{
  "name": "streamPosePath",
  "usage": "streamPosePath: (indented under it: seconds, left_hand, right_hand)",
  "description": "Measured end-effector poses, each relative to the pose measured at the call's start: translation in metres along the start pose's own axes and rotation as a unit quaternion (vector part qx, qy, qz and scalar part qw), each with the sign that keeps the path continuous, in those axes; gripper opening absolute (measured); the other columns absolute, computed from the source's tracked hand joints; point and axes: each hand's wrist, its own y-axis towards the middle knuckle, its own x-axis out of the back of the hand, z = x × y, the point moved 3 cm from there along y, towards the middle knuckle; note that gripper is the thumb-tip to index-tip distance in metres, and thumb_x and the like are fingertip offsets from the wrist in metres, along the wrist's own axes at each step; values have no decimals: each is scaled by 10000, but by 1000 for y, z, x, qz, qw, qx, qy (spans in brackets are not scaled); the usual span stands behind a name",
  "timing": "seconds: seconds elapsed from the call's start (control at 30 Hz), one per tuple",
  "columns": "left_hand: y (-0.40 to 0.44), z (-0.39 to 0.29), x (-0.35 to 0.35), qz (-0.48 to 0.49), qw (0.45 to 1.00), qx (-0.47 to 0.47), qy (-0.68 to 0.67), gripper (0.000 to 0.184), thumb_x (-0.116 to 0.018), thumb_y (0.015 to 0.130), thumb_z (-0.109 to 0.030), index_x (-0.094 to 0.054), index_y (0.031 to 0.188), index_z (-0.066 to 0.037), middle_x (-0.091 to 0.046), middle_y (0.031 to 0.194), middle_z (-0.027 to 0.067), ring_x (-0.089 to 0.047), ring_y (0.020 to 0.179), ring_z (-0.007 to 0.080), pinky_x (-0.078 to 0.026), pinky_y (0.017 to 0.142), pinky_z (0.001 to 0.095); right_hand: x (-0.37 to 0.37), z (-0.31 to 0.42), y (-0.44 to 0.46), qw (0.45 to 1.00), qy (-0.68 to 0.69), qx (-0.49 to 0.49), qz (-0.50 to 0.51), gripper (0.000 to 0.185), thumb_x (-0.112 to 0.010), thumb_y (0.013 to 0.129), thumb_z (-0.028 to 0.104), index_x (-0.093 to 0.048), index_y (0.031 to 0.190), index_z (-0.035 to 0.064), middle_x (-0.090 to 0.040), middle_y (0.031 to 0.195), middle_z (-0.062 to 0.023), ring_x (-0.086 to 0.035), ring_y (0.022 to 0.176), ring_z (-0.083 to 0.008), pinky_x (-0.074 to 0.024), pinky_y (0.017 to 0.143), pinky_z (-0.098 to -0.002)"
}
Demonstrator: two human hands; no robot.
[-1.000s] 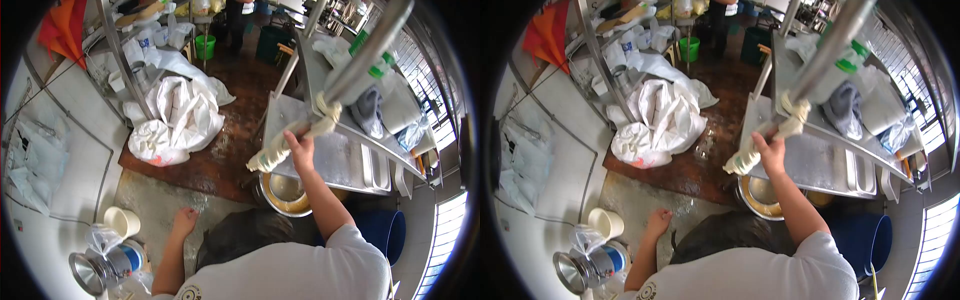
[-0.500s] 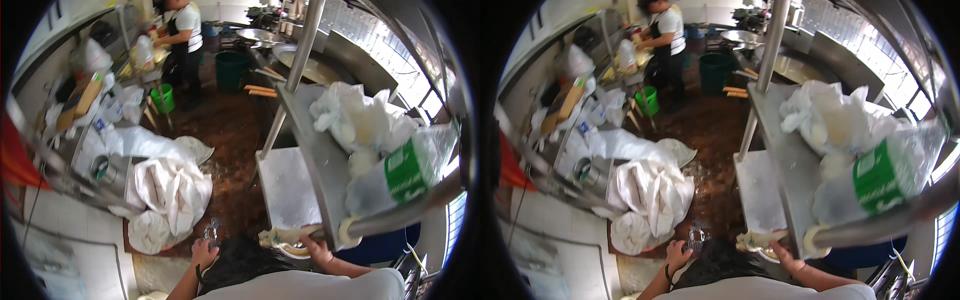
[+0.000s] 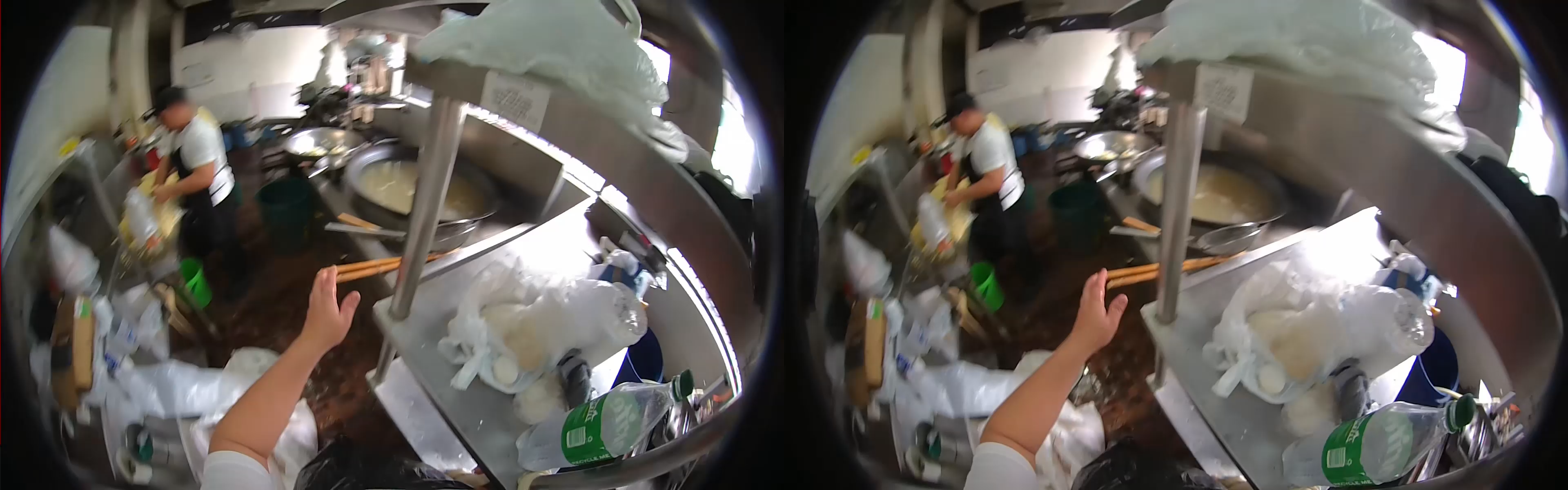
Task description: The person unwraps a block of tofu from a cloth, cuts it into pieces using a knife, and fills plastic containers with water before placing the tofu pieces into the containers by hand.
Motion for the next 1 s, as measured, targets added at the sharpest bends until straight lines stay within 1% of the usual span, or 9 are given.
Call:
streamPosePath:
  seconds: [0.17, 0.33, 0.37, 0.43, 0.5, 0.63, 0.77, 0.87, 1.0]
  left_hand:
    - [249, -41, -48, -104, 983, -152, -18, 630, -716, 973, -271, -462, 1457, 42, -565, 1325, 283, -545, 1212, 483, -447, 1044, 549]
    - [415, -140, -124, -189, 910, -276, -244, 749, -767, 876, -326, -478, 1474, 21, -482, 1474, 249, -506, 1304, 431, -423, 1092, 496]
    - [451, -166, -127, -137, 958, -223, -114, 814, -773, 851, -351, -454, 1505, 11, -453, 1518, 245, -476, 1352, 420, -414, 1111, 485]
    - [521, -204, -149, -176, 910, -369, 76, 913, -759, 832, -353, -361, 1587, -31, -418, 1567, 258, -430, 1392, 419, -390, 1146, 500]
    - [563, -257, -141, -219, 916, -319, -106, 933, -725, 853, -345, -292, 1632, -70, -380, 1603, 260, -436, 1379, 431, -387, 1144, 574]
    - [611, -354, -75, -328, 873, -342, -115, 897, -746, 873, -282, -325, 1624, -31, -393, 1597, 275, -447, 1434, 454, -412, 1101, 554]
    - [632, -405, -63, -190, 924, -330, -36, 815, -683, 932, -347, -371, 1600, 0, -415, 1580, 299, -439, 1438, 471, -387, 1156, 561]
    - [692, -419, -79, -154, 929, -333, 51, 686, -594, 967, -402, -458, 1593, -156, -379, 1610, 300, -385, 1477, 500, -385, 1196, 565]
    - [704, -410, -49, -110, 913, -381, 93, 646, -643, 965, -480, -542, 1516, -159, -456, 1531, 301, -425, 1423, 494, -370, 1193, 554]
  right_hand:
    - [45, 3, 41, 980, -10, -46, -191, 367, -755, 926, 159, -665, 1253, 19, -690, 1187, -82, -642, 1092, -234, -524, 984, -372]
    - [78, 25, 43, 924, -15, -101, -369, 373, -756, 925, 159, -664, 1258, 19, -688, 1197, -86, -639, 1101, -236, -522, 988, -374]
    - [83, 29, 41, 910, -16, -107, -400, 374, -757, 925, 159, -664, 1259, 19, -687, 1199, -86, -638, 1103, -237, -522, 989, -374]
    - [85, 32, 31, 883, -19, -121, -453, 377, -757, 924, 159, -663, 1261, 20, -686, 1203, -88, -637, 1106, -238, -521, 991, -375]
    - [84, 33, 17, 854, -21, -136, -501, 379, -757, 924, 160, -663, 1264, 20, -686, 1207, -89, -636, 1110, -239, -521, 992, -375]
    - [62, 23, -23, 792, -26, -162, -588, 384, -758, 923, 160, -662, 1268, 20, -684, 1214, -92, -634, 1117, -241, -519, 996, -377]
    - [29, 8, -73, 733, -36, -170, -658, 389, -759, 922, 160, -661, 1272, 20, -682, 1222, -94, -631, 1124, -243, -518, 999, -378]
    - [-3, -13, -112, 701, -48, -149, -695, 393, -760, 922, 161, -660, 1275, 21, -681, 1228, -96, -630, 1130, -245, -517, 1001, -379]
    - [-8, 17, -125, 774, -9, -156, -613, 578, -816, 865, 150, -604, 1389, 31, -646, 1353, -145, -596, 1274, -286, -473, 1092, -424]
